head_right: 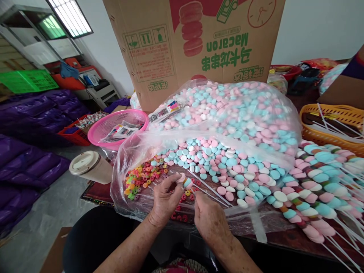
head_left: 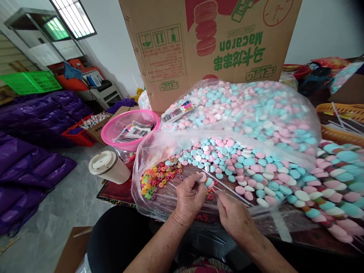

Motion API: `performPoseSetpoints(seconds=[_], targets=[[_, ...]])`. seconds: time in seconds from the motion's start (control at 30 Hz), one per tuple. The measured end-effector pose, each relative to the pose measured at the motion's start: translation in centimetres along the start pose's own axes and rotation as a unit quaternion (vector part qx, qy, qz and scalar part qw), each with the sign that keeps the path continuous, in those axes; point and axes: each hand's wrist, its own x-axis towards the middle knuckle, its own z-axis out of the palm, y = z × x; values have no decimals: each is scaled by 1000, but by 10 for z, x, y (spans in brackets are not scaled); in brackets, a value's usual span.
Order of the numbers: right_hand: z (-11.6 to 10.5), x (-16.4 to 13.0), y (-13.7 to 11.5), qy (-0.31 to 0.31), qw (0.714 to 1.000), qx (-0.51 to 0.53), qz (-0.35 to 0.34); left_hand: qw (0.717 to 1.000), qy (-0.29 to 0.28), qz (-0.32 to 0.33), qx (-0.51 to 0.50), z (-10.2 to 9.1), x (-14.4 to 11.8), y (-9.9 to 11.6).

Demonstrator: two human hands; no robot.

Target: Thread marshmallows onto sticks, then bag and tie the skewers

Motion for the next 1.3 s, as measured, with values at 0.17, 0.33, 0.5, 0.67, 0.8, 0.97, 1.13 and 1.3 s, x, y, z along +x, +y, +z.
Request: performPoseSetpoints(seconds=[0.17, 0.33, 0.5, 0.67, 0.8, 0.97, 1.13, 1.3], targets=[[-2, 11, -2, 11, 999, 37, 7, 989, -79, -59, -107, -13, 5, 11], [-16, 19, -10, -24, 995, 91, -16, 880, -31, -292, -374, -11, 23, 28], [-4, 5, -17, -13, 995, 100, -23, 839, 14, -348, -418, 13, 22, 42], [4, -4, -12, -1, 997, 73, -21, 800, 45, -404, -441, 27, 8, 43], [12, -2, -13, -9, 998, 67, -6, 820, 52, -392, -414, 33, -5, 31], [5, 11, -15, -13, 997, 78, 18, 871, 3, -361, -334, 24, -6, 23], [-18, 15, 3, -37, 994, 96, 36, 972, -43, -230, 26, -50, 17, 11], [-6, 1, -5, -115, 983, 142, 13, 939, -63, -240, 241, -104, 27, -19]])
